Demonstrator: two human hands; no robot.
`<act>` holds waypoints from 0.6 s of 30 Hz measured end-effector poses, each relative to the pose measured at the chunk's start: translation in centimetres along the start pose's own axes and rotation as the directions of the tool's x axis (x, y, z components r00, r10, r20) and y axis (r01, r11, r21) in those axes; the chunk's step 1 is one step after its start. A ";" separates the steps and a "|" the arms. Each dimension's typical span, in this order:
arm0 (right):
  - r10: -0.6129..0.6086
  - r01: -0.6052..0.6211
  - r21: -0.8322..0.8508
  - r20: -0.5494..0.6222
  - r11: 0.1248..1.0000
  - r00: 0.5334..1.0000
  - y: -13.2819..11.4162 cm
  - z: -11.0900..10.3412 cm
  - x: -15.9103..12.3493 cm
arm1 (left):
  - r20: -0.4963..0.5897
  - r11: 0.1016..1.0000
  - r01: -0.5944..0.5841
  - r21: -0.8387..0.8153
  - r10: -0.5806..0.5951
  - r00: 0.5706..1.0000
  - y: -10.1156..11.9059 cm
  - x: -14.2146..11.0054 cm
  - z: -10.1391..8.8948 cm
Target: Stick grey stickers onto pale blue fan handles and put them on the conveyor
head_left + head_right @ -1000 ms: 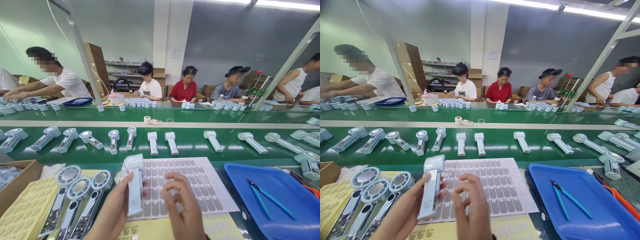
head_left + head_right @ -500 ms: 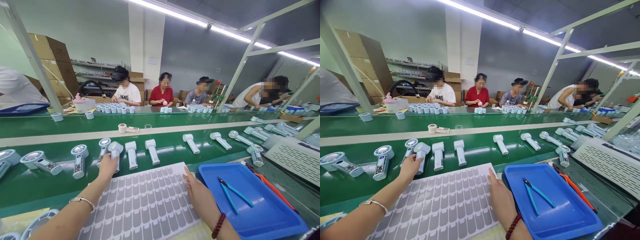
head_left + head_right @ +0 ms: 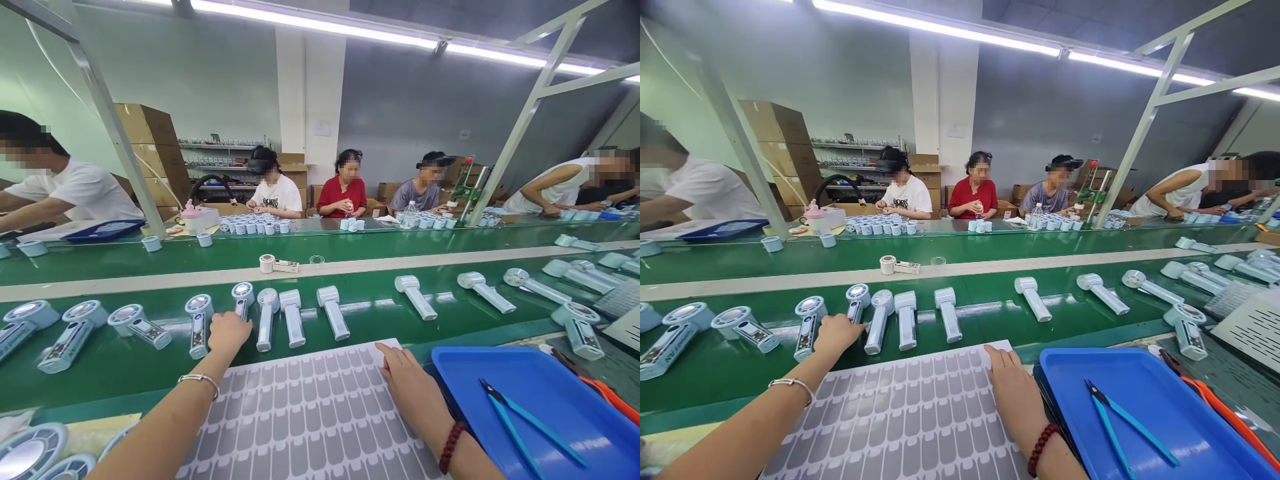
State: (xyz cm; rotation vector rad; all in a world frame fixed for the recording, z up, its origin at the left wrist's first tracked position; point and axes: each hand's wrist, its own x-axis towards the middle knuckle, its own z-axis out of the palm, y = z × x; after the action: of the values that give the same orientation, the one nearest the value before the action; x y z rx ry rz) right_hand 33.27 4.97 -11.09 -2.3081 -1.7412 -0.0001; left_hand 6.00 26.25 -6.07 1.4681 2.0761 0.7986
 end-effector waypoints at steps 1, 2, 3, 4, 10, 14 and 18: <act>0.003 -0.003 -0.001 -0.019 1.000 1.000 0.1 0.2 -0.1 | 0.035 0.999 0.044 -0.011 -0.043 0.998 0.1 0.4 -0.2; 0.009 -0.009 0.001 -0.038 1.000 0.999 0.1 0.4 -0.3 | 0.065 0.997 0.076 -0.034 -0.073 0.995 0.2 0.6 -0.3; 0.013 -0.012 0.010 -0.055 1.000 0.998 0.2 0.6 -0.5 | 0.088 0.993 0.098 -0.068 -0.092 0.992 0.3 0.6 -0.5; 0.014 -0.012 0.025 -0.068 1.000 0.998 0.3 0.8 -0.6 | 0.108 0.987 0.112 -0.114 -0.100 0.989 0.4 0.4 -0.7; 0.004 0.030 0.212 -0.159 0.977 0.987 1.0 1.0 -0.7 | 0.212 0.817 0.104 -0.567 0.023 0.977 -0.2 -5.8 -3.4; 0.036 0.053 0.356 -0.238 0.933 0.971 0.6 0.0 -1.0 | 0.379 0.625 0.215 -0.750 0.140 0.915 -3.3 -12.2 -6.4; 0.112 0.032 0.533 -0.234 0.845 0.966 -2.9 -1.8 -3.6 | 0.568 0.393 0.530 -0.751 -0.025 0.823 -5.9 -17.4 -8.7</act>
State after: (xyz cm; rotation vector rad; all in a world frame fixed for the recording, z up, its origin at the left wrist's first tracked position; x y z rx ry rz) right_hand 29.79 1.98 -9.28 -1.8379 -1.3462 0.1655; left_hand 1.67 6.64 -3.17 0.5414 1.0873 1.0195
